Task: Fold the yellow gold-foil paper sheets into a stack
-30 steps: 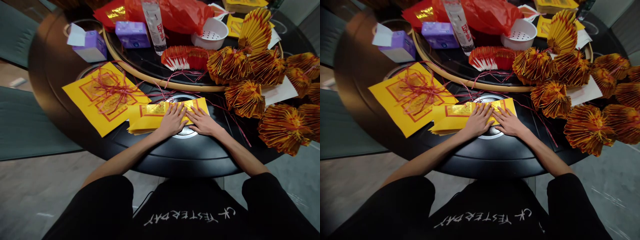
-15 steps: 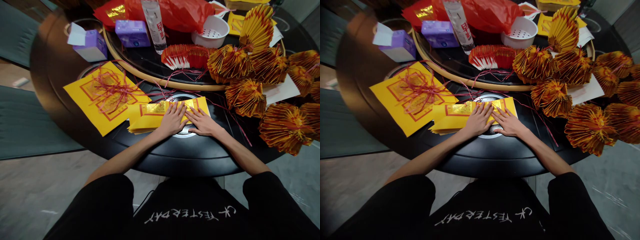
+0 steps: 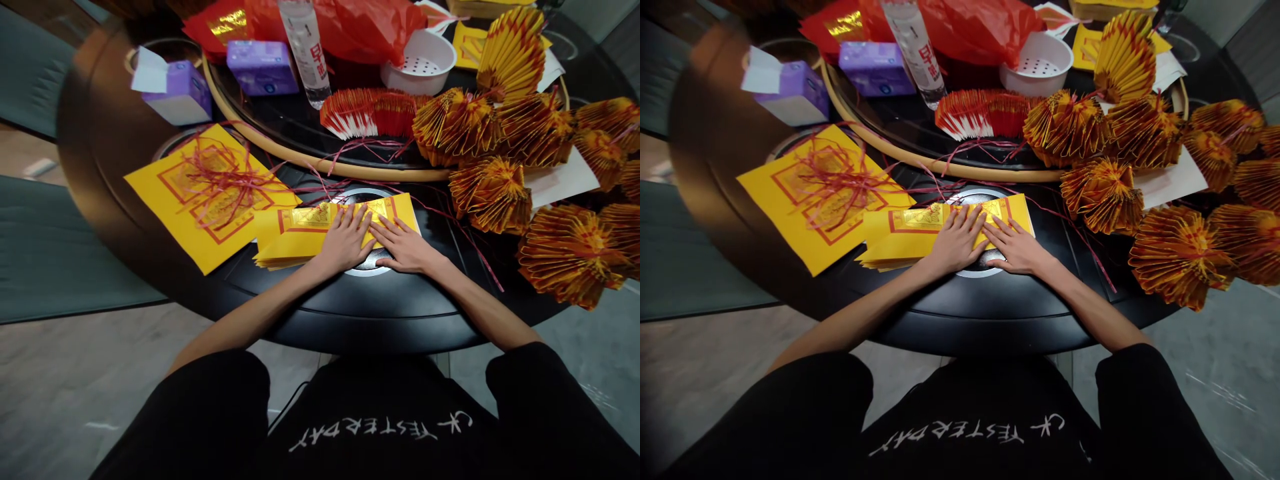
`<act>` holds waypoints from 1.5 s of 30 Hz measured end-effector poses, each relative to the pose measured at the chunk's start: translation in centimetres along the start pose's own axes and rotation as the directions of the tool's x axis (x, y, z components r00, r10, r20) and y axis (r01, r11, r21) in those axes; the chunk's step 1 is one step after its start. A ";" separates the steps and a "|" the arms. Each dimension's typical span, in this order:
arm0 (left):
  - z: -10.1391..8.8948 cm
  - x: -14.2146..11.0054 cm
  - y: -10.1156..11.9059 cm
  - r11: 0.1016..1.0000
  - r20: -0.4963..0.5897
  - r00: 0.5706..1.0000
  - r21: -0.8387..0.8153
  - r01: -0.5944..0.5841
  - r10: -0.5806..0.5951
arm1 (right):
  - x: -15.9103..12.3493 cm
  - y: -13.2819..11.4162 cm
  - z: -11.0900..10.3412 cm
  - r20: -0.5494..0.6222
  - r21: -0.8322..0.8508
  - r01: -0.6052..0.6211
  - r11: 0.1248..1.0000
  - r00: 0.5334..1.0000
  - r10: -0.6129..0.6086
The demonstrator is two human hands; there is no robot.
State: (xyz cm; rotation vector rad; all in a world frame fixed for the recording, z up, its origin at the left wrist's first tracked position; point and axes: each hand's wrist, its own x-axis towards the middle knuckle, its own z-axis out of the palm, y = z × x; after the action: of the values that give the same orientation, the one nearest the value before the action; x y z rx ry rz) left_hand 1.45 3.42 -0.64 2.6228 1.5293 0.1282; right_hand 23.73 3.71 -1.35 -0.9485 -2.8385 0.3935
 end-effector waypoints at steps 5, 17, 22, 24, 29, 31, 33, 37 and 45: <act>-0.3 0.0 0.2 1.000 0.009 1.000 0.005 0.006 -0.006 | 0.1 -0.3 -0.2 0.012 0.003 -0.033 0.999 0.999 0.033; -0.2 0.1 0.1 1.000 -0.003 1.000 -0.026 -0.008 0.008 | 1.5 -2.4 0.6 -0.056 0.007 -0.250 0.968 0.966 0.250; -0.5 0.0 0.3 1.000 0.022 1.000 -0.001 -0.003 0.003 | 0.9 -2.7 0.5 -0.054 0.015 -0.269 0.963 0.961 0.270; -0.6 0.0 0.4 1.000 0.021 1.000 0.001 -0.004 0.004 | -0.6 -2.6 0.3 -0.058 0.009 -0.282 0.959 0.958 0.282; -0.5 0.0 0.3 1.000 -0.005 1.000 -0.004 -0.010 0.010 | -7.4 -2.3 0.1 -0.118 -0.027 -0.388 0.921 0.917 0.382; -0.4 0.0 0.2 1.000 -0.008 1.000 -0.007 -0.014 0.014 | -10.2 -2.3 0.3 -0.163 -0.030 -0.478 0.878 0.869 0.468; -0.4 0.1 0.1 1.000 -0.014 1.000 -0.013 -0.015 0.015 | -12.4 -2.5 0.6 -0.228 -0.009 -0.558 0.830 0.809 0.542; -0.3 0.1 0.0 1.000 -0.027 0.999 -0.014 -0.017 0.017 | -13.4 -2.9 0.4 -0.390 0.094 -0.595 0.798 0.716 0.579; -0.3 0.2 0.1 1.000 -0.026 1.000 0.003 -0.016 0.016 | -5.1 -1.2 -3.9 -0.209 -0.110 -0.545 0.831 0.830 0.517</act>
State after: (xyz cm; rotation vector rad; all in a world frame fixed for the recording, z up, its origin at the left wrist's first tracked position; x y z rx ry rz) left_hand 1.61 3.51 -0.29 2.6462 1.5175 0.1621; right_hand 27.91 0.52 2.51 -1.7276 -2.4353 0.1094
